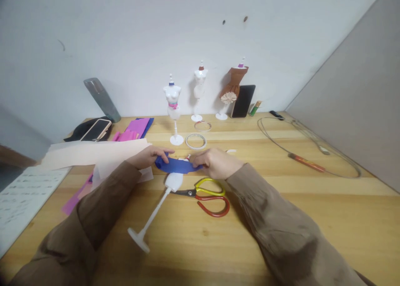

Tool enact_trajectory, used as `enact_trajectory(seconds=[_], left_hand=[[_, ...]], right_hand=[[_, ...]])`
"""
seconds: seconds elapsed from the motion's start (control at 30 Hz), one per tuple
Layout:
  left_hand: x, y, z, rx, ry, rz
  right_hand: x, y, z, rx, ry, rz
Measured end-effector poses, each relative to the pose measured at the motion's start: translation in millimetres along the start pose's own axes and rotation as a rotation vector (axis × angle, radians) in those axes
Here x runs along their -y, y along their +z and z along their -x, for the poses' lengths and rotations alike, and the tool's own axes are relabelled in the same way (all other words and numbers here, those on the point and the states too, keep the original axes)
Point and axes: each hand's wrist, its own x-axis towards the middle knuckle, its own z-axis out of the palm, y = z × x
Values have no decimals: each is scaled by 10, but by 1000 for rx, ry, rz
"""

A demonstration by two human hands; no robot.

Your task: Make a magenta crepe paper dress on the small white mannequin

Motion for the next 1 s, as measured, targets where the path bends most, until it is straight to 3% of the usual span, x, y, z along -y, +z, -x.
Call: enact_trajectory(seconds=[0.13,0.23,0.33,0.47,0.63,0.83,1.0], left_hand=[[-8,-68,37,64,-55,62],[-69,-47,58,0,-77,139],[-73,69,24,-137,-119,148],[50,248,-63,-285,-150,118],[117,284,-79,-383,-158,79],[-41,254,-54,-453,-148,13],[-152,303,-60,-492,-170,116]], right_hand=[[64,60,-5,126,13,130],[88,66,-19,155,60,13],[43,100,-51,27,213,-162],[-96,225,-103,-171,367,-212],[-157,310,-110,-222,429,-174],[-117,301,-95,-252,467,-186],[-128,318,-115,-256,446,-296]])
